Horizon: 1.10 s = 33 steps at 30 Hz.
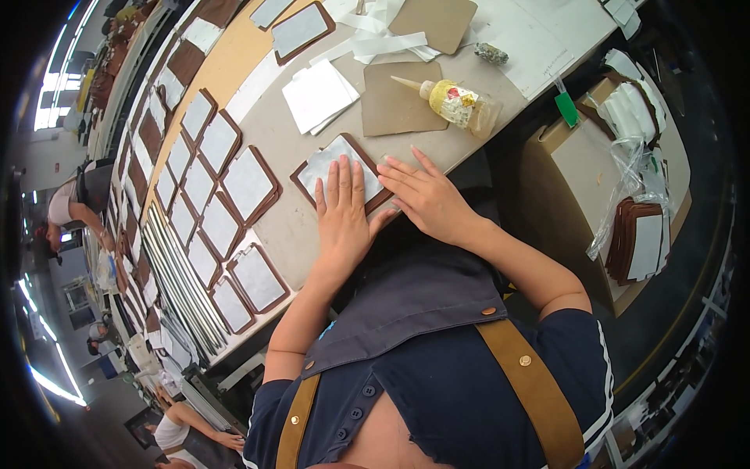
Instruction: Applying glue to leather pieces and attaching fabric liners in a workshop environment.
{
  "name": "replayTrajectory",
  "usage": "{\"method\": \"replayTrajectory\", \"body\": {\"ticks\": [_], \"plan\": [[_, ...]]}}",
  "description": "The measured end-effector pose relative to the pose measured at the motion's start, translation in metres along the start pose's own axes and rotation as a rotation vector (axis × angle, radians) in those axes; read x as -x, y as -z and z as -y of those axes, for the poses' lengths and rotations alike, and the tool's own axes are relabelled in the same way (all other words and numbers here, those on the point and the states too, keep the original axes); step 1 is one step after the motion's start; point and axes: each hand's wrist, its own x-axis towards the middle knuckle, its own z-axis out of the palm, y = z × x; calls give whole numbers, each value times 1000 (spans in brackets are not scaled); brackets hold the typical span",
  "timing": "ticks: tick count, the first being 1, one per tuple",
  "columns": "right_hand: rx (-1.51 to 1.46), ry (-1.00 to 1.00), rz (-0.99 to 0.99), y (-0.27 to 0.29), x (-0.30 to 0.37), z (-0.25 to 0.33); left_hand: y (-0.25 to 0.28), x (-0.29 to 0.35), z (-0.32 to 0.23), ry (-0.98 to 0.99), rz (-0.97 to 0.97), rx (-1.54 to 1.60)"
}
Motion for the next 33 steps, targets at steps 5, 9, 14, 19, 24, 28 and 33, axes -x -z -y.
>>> {"method": "replayTrajectory", "body": {"ticks": [5,9,14,19,24,28,33], "plan": [[-1,4,-7,0,0,0,1,0,0,-1,-23,-23],[-14,-3,-24,0,1,-1,11,-4,5,-23,-45,18],[-49,-9,-29,-3,2,-2,9,-9,7,-12,-89,74],[-81,-15,-36,-4,3,-3,9,-9,5,-18,-105,76],[-33,9,-55,-3,3,-6,11,-7,0,-26,-59,-19],[-40,6,-66,-5,2,-6,7,-5,-1,-17,-76,-38],[-37,13,-69,-5,3,-7,8,-3,-7,5,-56,-20]]}}
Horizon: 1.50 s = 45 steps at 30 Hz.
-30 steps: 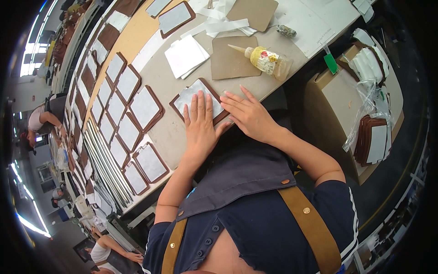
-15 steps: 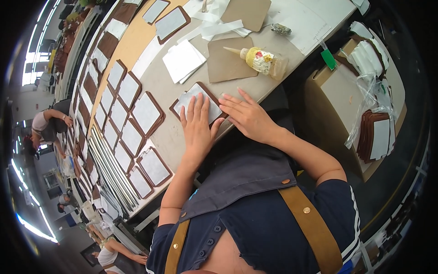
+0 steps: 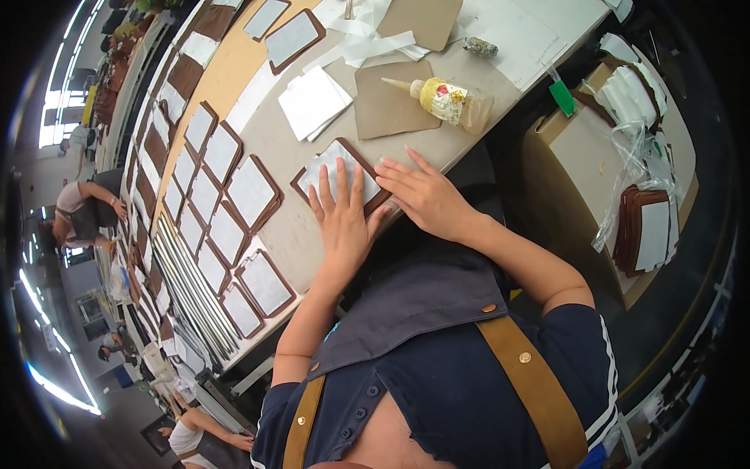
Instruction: Applying glue to leather pieces and attaching fabric liners in a workshop environment.
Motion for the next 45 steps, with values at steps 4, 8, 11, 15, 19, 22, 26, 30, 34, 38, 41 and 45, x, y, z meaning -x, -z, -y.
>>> {"method": "replayTrajectory", "body": {"ticks": [4,8,11,15,19,22,26,30,34,38,41,45], "plan": [[-28,-24,-34,8,1,2,0,6,-7,-1,72,10],[-41,-45,-74,14,3,1,-7,7,-17,2,103,7],[-51,-56,-86,17,5,1,-8,8,-18,2,97,11],[-36,-61,-86,16,6,0,-6,5,-21,1,101,46],[-57,-29,-58,9,6,1,-8,4,-23,11,79,-24],[-33,3,-53,3,8,-1,-9,5,-23,17,63,-32],[-43,13,-31,5,7,-2,-12,4,-27,24,55,-43],[-20,35,-29,5,5,-3,-15,1,-33,44,58,-87],[-12,34,-35,4,6,-3,-14,0,-36,53,64,-137],[-25,37,-40,5,5,-4,-16,0,-37,37,46,-57],[-94,5,-38,6,6,-7,-19,1,-36,38,43,3],[-278,-105,-108,9,8,-6,-11,2,-31,27,72,117]]}}
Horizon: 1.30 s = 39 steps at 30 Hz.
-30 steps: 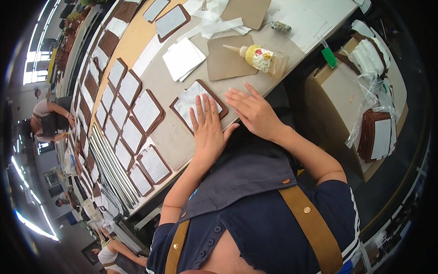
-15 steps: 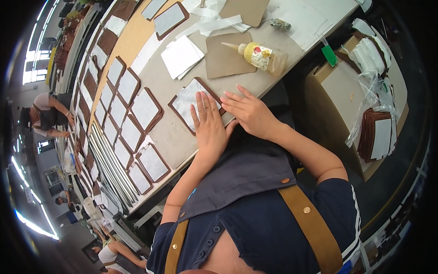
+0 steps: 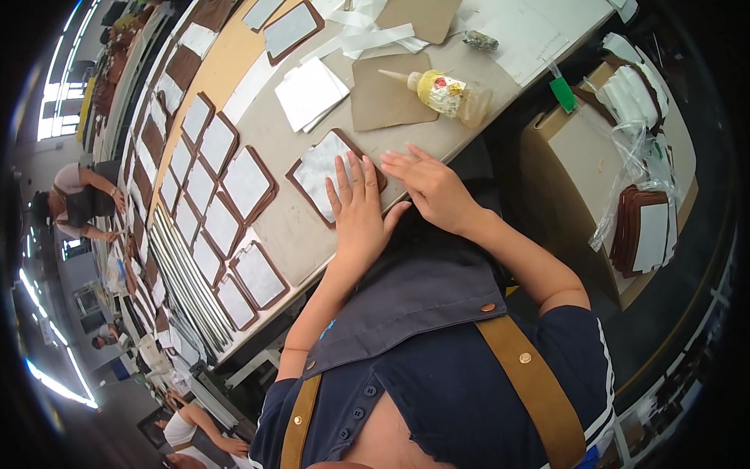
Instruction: Applying glue to leather pieces and attaching fabric liners in a workshop environment.
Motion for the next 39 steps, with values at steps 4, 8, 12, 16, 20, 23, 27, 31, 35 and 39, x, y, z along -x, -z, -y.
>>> {"method": "replayTrajectory", "body": {"ticks": [4,8,12,16,20,23,27,31,35,39], "plan": [[48,17,-25,4,-4,8,24,9,23,22,-129,284],[130,73,3,-1,-12,15,34,39,65,173,-285,231],[207,192,97,-13,-20,21,36,71,80,296,-354,204],[247,289,201,-24,-26,26,27,88,79,278,-372,208],[224,335,330,-37,-32,36,21,90,72,212,-346,229],[219,350,397,-44,-36,39,18,90,71,170,-346,236],[269,359,451,-47,-41,36,17,93,71,158,-321,188],[290,370,528,-45,-46,36,15,97,70,157,-294,159],[320,388,544,-43,-48,32,15,99,73,159,-296,83],[339,415,543,-42,-50,30,16,99,74,185,-285,37]]}}
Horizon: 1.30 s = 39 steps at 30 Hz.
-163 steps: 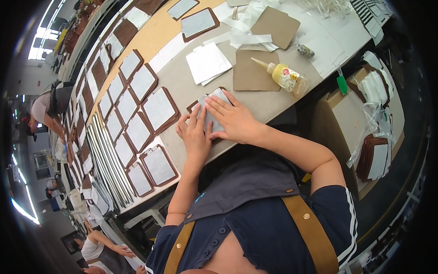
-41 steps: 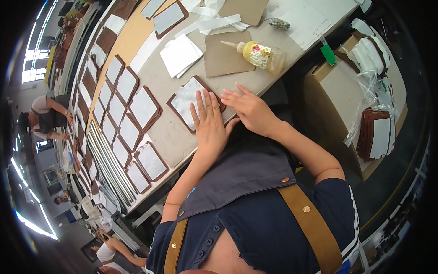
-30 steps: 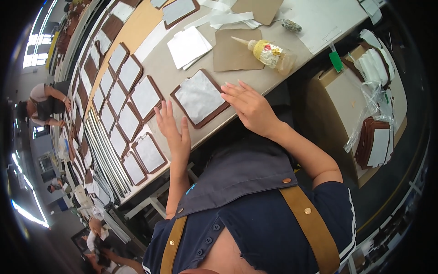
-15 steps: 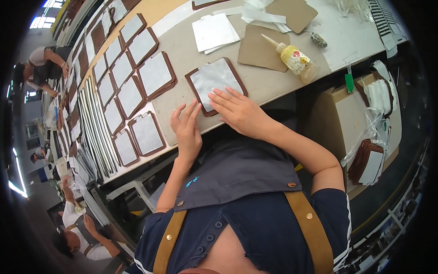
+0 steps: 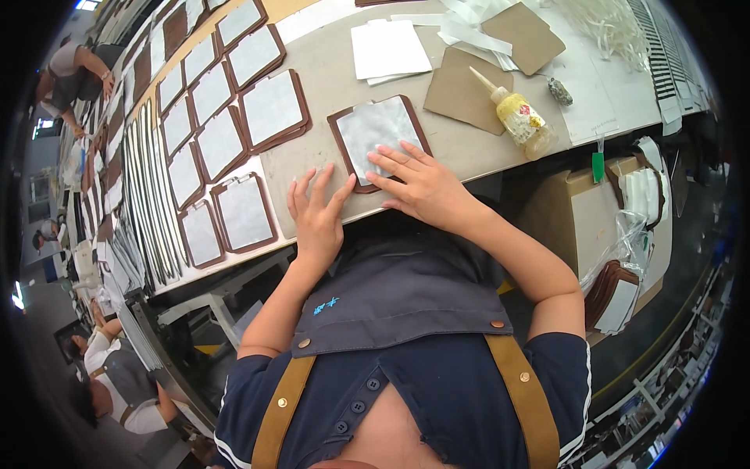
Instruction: Applying glue to leather pieces and attaching fabric liners in a workshop environment.
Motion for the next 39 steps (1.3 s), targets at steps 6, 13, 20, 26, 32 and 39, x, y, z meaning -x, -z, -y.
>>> {"method": "replayTrajectory", "body": {"ticks": [6,13,20,26,32,39], "plan": [[-8,3,7,3,-1,0,0,-1,2,4,4,37],[-23,-53,-4,9,-1,4,-2,-5,-4,-67,37,124],[60,-116,72,5,2,8,-1,-10,1,-140,155,21],[143,-138,136,11,2,8,1,-13,4,-161,159,-54],[127,-149,146,11,1,10,0,-10,7,-134,199,28],[113,-147,96,4,-24,11,-3,-20,13,-23,136,19]]}}
